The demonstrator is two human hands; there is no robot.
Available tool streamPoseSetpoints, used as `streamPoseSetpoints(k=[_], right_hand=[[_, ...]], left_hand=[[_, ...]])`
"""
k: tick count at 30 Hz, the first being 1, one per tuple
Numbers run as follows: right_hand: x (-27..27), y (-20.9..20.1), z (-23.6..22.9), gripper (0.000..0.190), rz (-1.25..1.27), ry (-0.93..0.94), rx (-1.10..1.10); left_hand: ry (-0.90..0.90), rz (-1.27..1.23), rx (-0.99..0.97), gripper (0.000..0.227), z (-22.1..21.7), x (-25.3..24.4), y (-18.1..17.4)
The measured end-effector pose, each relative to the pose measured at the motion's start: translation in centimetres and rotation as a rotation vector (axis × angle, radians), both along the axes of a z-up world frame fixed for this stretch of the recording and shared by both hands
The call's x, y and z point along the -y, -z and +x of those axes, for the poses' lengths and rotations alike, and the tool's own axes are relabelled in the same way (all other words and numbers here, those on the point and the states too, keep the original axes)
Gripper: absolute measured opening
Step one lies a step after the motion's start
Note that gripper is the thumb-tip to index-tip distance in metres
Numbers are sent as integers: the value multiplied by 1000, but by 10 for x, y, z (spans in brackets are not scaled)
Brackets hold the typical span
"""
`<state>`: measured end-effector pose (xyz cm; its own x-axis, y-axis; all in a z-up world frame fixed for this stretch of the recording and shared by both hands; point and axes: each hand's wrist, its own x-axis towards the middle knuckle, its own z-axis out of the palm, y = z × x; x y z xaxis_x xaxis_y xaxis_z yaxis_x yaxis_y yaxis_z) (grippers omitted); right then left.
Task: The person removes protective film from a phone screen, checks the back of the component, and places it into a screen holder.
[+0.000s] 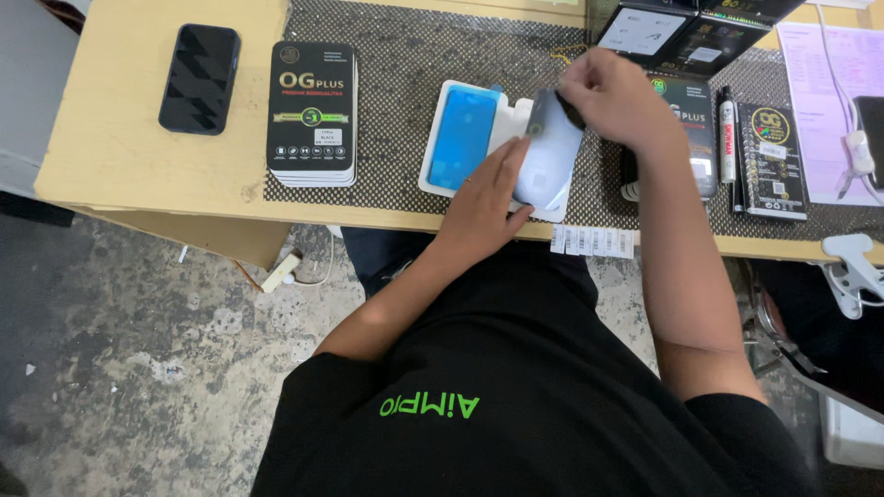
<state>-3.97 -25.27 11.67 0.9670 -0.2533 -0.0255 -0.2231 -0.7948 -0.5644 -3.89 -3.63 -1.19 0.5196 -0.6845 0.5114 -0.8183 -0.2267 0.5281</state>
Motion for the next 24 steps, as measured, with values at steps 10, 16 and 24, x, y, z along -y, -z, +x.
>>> streamPoseSetpoints(k=[10, 16, 24], right_hand=[[0, -17, -39, 44, 387, -240, 151], [11, -13, -45, 19, 463, -155, 240], [21, 1, -37, 9, 1209, -48, 308]], left_hand=[[-3, -8, -81, 104, 5, 3, -1], [34, -36, -300, 93, 0, -5, -18], [270, -382, -793, 30, 11, 10, -13]])
